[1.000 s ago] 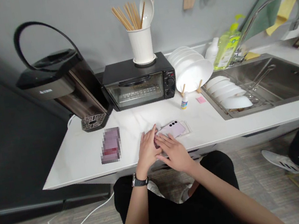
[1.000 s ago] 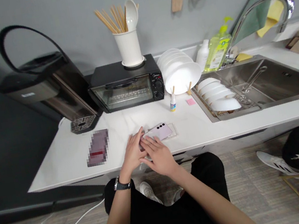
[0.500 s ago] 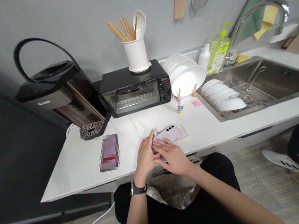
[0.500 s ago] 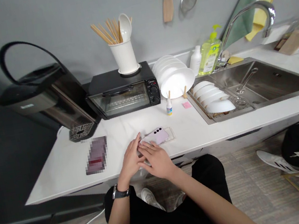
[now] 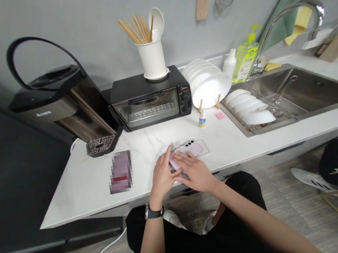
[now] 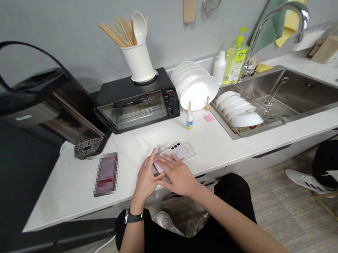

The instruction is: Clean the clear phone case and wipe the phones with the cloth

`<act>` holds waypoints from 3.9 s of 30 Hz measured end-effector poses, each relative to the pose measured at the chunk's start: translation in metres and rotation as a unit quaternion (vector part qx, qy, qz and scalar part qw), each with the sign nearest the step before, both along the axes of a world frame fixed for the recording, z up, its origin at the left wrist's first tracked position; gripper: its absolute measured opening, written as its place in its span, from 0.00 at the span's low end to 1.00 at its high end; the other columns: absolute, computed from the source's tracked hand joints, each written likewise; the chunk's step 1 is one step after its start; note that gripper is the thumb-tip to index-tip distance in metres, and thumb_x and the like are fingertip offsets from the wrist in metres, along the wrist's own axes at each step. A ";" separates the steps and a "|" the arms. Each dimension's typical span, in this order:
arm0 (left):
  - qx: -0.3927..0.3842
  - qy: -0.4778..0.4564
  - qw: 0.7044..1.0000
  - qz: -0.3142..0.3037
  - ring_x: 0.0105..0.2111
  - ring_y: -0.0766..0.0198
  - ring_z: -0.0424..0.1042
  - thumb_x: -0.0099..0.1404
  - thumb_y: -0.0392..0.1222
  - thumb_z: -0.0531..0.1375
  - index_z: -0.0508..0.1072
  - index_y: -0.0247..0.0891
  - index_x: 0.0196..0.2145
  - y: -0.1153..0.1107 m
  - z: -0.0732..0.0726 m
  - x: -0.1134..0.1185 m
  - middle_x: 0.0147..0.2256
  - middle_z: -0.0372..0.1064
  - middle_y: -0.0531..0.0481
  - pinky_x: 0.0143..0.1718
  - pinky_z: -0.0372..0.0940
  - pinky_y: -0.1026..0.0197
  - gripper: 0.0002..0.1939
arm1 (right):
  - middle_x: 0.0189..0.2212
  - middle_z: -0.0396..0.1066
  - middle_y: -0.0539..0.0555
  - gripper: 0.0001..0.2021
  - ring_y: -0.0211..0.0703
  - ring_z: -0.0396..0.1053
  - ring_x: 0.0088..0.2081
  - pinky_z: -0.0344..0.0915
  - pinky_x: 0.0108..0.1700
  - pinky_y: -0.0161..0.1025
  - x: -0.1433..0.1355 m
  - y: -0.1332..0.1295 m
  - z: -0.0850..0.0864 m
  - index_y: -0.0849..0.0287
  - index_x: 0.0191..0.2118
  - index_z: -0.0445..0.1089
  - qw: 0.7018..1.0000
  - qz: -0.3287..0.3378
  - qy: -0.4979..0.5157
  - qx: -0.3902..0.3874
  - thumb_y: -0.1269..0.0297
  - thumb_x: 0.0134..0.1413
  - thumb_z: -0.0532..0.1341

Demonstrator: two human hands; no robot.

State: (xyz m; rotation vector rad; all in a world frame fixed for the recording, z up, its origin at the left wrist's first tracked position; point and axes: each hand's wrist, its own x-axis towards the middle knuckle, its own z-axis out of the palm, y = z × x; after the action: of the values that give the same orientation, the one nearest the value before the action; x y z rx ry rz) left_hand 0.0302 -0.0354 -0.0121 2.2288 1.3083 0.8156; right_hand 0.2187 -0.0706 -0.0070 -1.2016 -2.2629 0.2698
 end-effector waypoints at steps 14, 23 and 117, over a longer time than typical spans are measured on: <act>0.002 0.022 1.000 0.007 0.62 0.48 0.69 0.66 0.47 0.70 0.45 0.49 0.77 0.000 0.006 0.003 0.64 0.70 0.43 0.66 0.62 0.43 0.52 | 0.71 0.61 0.67 0.34 0.65 0.57 0.73 0.59 0.72 0.66 0.048 0.014 -0.008 0.63 0.73 0.58 0.993 -0.112 -0.020 0.032 0.48 0.72 0.58; 0.017 0.021 1.000 -0.002 0.61 0.51 0.70 0.67 0.29 0.59 0.46 0.47 0.77 0.001 -0.003 0.000 0.63 0.70 0.42 0.63 0.65 0.46 0.46 | 0.64 0.73 0.64 0.31 0.54 0.65 0.70 0.60 0.72 0.56 -0.014 -0.011 0.003 0.61 0.66 0.67 0.997 0.071 0.017 -0.019 0.43 0.69 0.61; -0.038 -0.040 0.998 0.026 0.66 0.51 0.68 0.66 0.37 0.67 0.46 0.47 0.77 0.000 0.001 0.002 0.68 0.65 0.41 0.67 0.63 0.48 0.49 | 0.71 0.61 0.63 0.30 0.57 0.59 0.73 0.55 0.74 0.63 0.008 -0.004 -0.007 0.61 0.73 0.60 0.999 -0.036 0.002 0.012 0.50 0.73 0.57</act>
State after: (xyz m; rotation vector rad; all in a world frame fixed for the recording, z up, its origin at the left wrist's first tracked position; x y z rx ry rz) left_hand 0.0321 -0.0358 -0.0111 2.0885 1.3424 0.8515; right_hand 0.2270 -0.0746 -0.0144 -1.2651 -2.2093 0.2158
